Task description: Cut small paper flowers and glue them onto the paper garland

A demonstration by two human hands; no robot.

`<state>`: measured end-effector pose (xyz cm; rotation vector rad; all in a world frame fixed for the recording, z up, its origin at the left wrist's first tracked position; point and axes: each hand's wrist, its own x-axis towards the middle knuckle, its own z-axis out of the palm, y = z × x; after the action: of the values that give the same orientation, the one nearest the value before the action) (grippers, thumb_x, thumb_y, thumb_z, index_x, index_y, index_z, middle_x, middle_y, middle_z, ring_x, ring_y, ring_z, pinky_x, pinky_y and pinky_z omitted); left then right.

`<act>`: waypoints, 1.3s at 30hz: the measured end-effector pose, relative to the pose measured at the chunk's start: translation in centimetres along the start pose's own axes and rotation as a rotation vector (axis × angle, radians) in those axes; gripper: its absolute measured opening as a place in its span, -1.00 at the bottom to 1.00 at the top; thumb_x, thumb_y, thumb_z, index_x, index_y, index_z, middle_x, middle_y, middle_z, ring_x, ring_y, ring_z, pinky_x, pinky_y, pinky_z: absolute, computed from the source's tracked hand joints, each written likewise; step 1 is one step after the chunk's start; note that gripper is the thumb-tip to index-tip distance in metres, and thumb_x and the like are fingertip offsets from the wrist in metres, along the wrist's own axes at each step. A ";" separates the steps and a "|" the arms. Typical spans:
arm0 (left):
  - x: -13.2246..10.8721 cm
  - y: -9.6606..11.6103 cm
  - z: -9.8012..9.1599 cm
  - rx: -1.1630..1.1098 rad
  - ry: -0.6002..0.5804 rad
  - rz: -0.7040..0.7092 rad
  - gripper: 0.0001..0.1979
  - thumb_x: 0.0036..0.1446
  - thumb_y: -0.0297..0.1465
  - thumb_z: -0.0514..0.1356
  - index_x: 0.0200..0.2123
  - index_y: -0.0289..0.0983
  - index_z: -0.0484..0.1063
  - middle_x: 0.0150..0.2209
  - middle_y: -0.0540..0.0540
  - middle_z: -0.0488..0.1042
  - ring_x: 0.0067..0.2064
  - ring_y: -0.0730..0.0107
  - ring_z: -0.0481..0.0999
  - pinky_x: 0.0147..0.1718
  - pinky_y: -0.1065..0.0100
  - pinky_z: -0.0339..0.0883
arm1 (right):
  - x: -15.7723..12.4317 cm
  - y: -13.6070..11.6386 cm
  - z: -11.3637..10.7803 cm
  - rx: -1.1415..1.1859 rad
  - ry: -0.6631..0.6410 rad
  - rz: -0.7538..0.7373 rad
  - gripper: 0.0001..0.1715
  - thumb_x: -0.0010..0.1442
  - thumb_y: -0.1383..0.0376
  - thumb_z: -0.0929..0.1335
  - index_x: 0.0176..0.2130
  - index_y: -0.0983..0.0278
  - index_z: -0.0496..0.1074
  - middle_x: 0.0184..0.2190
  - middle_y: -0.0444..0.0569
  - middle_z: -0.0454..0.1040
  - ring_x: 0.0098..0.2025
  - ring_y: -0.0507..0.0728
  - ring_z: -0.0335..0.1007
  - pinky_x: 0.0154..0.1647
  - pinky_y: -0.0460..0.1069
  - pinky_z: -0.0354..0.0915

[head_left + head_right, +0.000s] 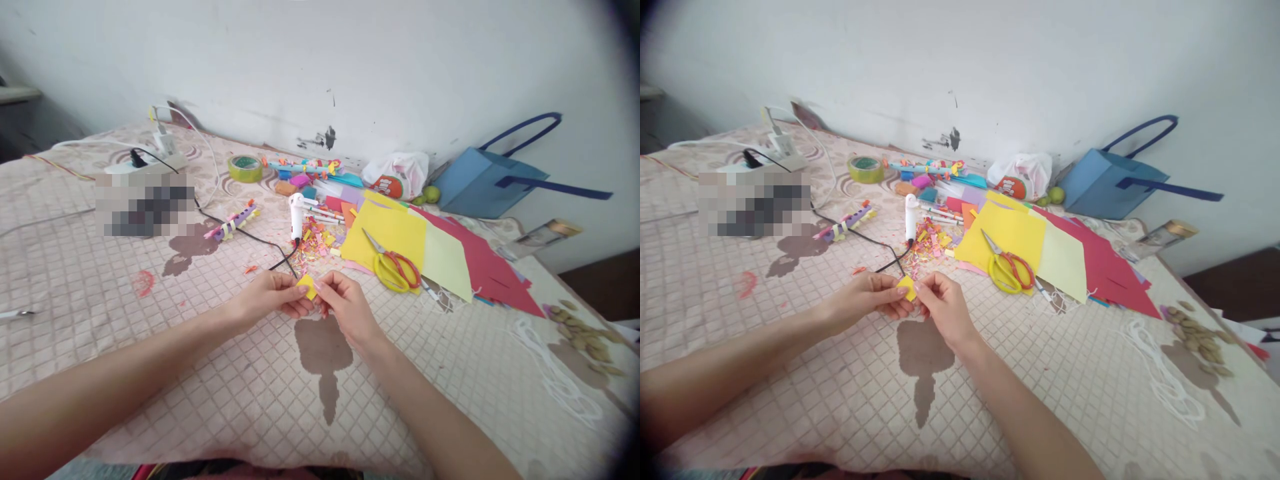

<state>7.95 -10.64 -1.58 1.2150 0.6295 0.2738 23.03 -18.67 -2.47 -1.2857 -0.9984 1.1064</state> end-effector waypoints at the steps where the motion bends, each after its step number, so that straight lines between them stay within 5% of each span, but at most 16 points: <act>1: 0.0 0.0 0.0 -0.016 -0.008 0.001 -0.73 0.05 -0.22 0.20 -0.40 -0.34 0.50 -0.38 -0.14 0.57 -0.38 0.44 0.53 -0.34 0.42 0.39 | 0.0 0.0 0.0 0.013 0.008 0.007 -0.77 0.09 0.19 0.35 -0.49 0.26 0.30 -0.61 -0.20 0.32 -0.62 -0.05 0.18 -0.64 -0.14 0.15; 13: 0.1 -0.1 0.0 0.062 0.145 0.116 -0.70 -0.02 -0.20 0.24 -0.50 -0.35 0.39 -0.52 -0.04 0.50 -0.48 0.51 0.46 -0.44 0.47 0.34 | -0.1 0.1 0.2 -0.024 -0.090 0.034 -0.70 0.10 0.09 0.34 -0.43 0.28 0.30 -0.62 -0.21 0.31 -0.63 -0.05 0.21 -0.65 -0.15 0.18; 28: 0.4 -0.3 -0.2 0.246 0.180 0.167 -0.69 -0.02 -0.18 0.20 -0.49 -0.34 0.33 -0.56 0.00 0.43 -0.52 0.50 0.41 -0.51 0.46 0.29 | 0.2 0.1 -0.1 -0.047 -0.142 0.030 -0.71 0.08 0.15 0.35 -0.50 0.25 0.22 -0.66 -0.26 0.25 -0.65 -0.06 0.16 -0.65 -0.15 0.15; 39: 0.5 -0.6 -0.4 0.249 0.200 0.203 -0.70 -0.01 -0.18 0.21 -0.50 -0.32 0.32 -0.59 0.03 0.39 -0.56 0.55 0.36 -0.57 0.51 0.22 | 0.4 0.1 -0.6 -0.064 -0.194 0.029 -0.69 0.11 0.10 0.33 -0.45 0.29 0.31 -0.56 -0.16 0.39 -0.61 -0.05 0.28 -0.59 -0.13 0.24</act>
<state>8.05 -10.29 -2.32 1.5062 0.7289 0.5031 23.72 -18.41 -2.60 -1.2645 -1.1707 1.2480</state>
